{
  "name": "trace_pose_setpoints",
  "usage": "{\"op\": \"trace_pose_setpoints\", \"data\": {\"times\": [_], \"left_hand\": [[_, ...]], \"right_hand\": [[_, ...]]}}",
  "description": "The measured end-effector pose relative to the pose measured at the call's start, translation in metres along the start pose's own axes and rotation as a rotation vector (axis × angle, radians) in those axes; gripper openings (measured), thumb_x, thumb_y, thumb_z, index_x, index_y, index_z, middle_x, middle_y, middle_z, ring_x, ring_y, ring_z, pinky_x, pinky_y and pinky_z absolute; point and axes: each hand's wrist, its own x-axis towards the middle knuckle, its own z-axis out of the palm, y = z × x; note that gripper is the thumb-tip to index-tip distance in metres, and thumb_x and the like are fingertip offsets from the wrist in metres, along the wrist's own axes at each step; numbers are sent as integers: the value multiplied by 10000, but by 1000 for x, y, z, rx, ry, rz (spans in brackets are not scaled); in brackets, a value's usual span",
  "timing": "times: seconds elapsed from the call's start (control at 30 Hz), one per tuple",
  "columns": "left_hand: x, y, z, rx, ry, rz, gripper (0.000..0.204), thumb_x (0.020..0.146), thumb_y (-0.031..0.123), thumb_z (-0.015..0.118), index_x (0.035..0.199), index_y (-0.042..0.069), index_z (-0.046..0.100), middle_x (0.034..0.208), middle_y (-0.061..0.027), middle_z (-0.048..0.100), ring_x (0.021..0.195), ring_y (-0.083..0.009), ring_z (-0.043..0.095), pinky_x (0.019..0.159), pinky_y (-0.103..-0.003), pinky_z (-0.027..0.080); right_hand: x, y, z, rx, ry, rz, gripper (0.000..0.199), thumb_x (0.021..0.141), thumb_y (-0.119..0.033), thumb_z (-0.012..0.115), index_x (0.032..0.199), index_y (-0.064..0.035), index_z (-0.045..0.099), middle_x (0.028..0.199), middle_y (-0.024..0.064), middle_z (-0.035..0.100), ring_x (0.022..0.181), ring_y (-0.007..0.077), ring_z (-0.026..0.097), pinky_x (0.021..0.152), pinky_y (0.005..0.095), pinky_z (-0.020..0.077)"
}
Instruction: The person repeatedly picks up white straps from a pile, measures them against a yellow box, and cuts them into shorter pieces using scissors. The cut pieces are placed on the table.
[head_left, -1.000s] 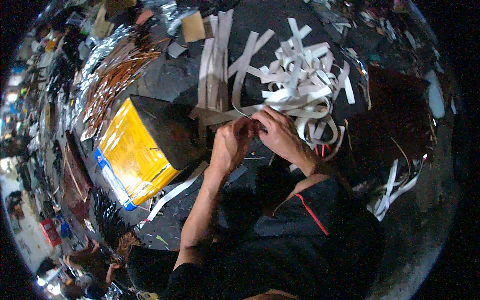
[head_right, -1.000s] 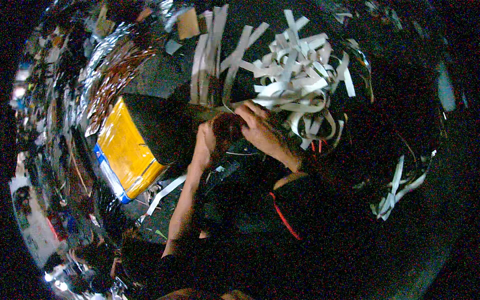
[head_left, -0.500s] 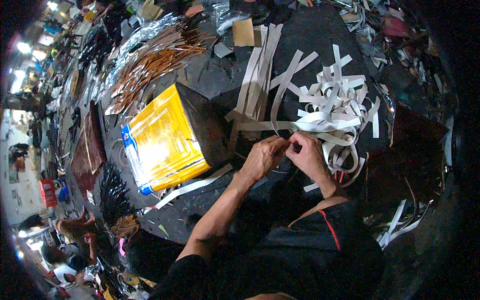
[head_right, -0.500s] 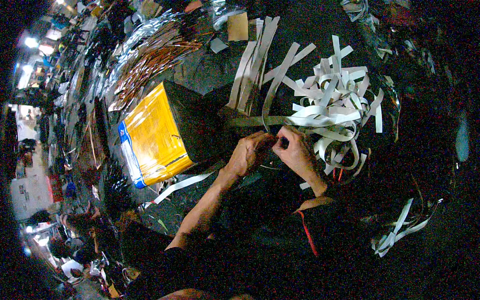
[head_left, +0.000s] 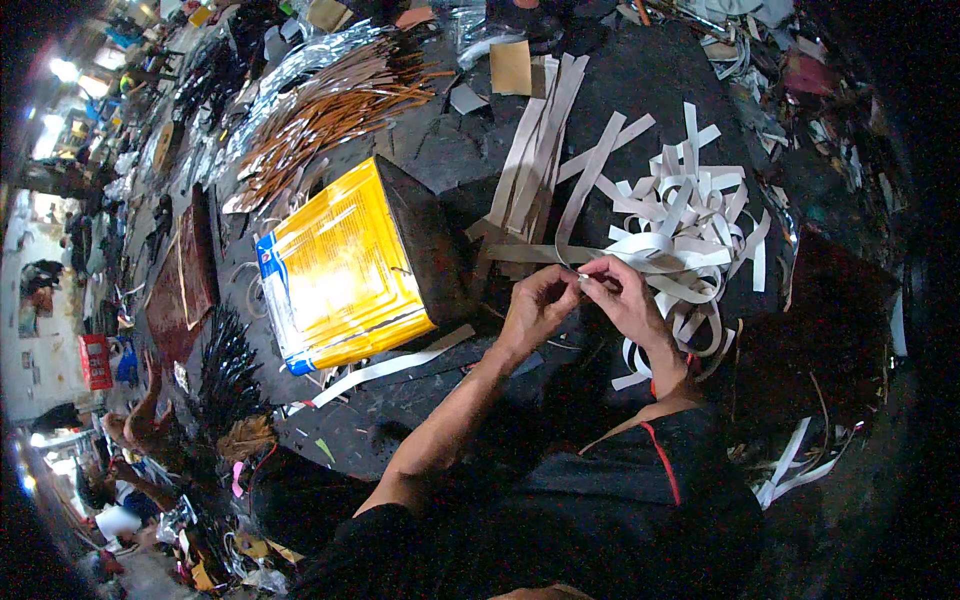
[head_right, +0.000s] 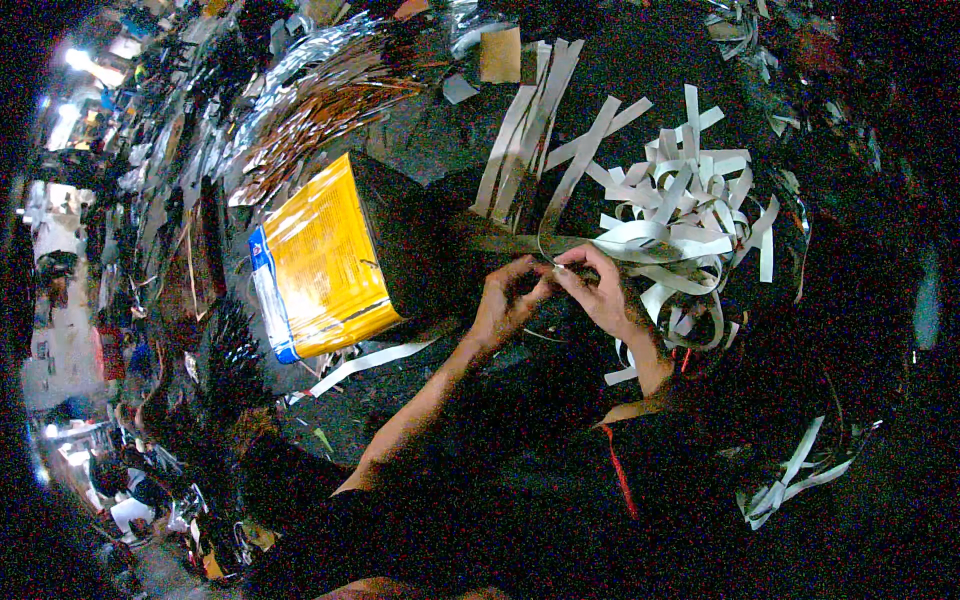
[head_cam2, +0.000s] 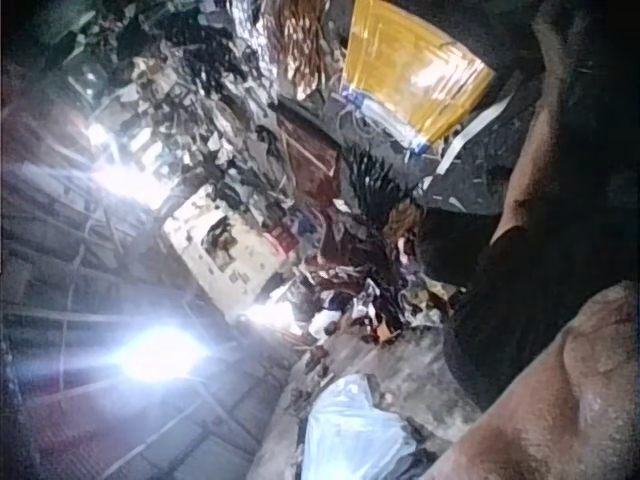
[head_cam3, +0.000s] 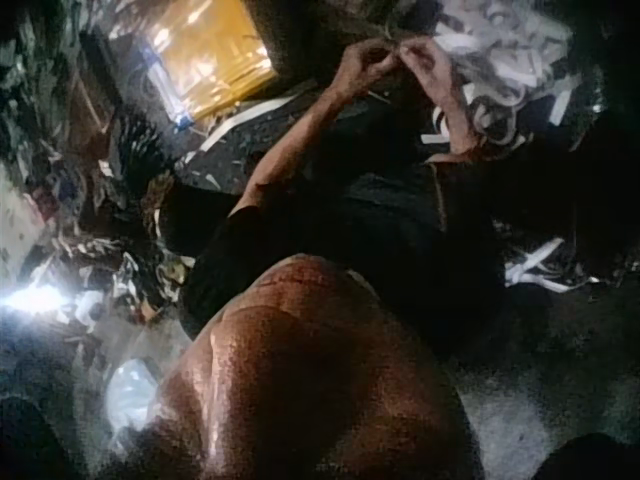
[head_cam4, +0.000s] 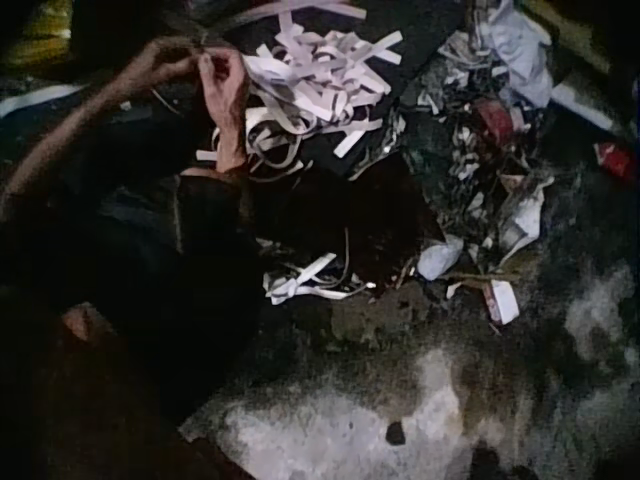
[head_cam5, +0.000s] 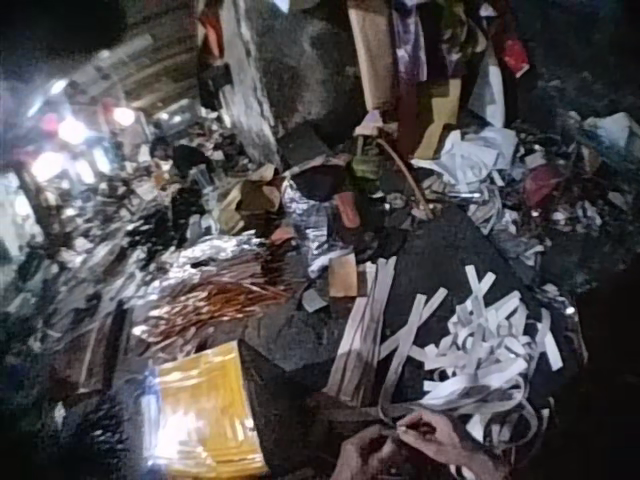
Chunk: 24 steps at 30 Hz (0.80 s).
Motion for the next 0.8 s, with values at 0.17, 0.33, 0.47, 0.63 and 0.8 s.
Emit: {"op": "trace_pose_setpoints", "data": {"times": [0.17, 0.33, 0.47, 0.63, 0.8], "left_hand": [[1, 9, 7, 115, 57, 58, 90, 833, 86, 618, 841, 3, 586, 738, -4, 595, 685, -65, 510, 618, -231, 426], [7, 8, 0, -69, 21, -13, 100, 836, 102, 596, 768, 40, 558, 705, 27, 529, 644, -59, 460, 573, -219, 374], [6, 24, -7, 31, 66, -248, 252, 895, 249, 542, 802, 14, 557, 676, -26, 536, 642, -93, 472, 576, -260, 395], [7, 17, -7, 203, 23, -120, 295, 893, 255, 549, 877, -39, 559, 704, -109, 562, 669, -136, 512, 610, -309, 431], [6, 5, -5, 171, 12, 42, 187, 863, 176, 578, 900, -6, 574, 692, -99, 547, 644, -134, 479, 602, -308, 429]], "right_hand": [[-6, -10, 7, -247, 149, -133, 113, 875, -96, 596, 933, -1, 617, 800, 51, 635, 721, 112, 588, 671, 270, 466], [5, -19, 10, -126, 238, -83, 101, 885, -91, 567, 901, 2, 602, 754, 66, 602, 687, 128, 558, 637, 282, 458], [10, -21, 8, -261, 59, -172, 99, 898, -71, 536, 940, 2, 588, 820, 100, 611, 728, 205, 600, 664, 319, 468], [10, -27, 15, -472, 67, -260, 82, 875, -67, 556, 927, -5, 573, 870, 138, 598, 826, 324, 605, 716, 366, 472], [15, -10, 13, -312, 109, -103, 90, 899, -85, 542, 926, -1, 558, 849, 139, 621, 771, 304, 617, 683, 365, 474]]}}
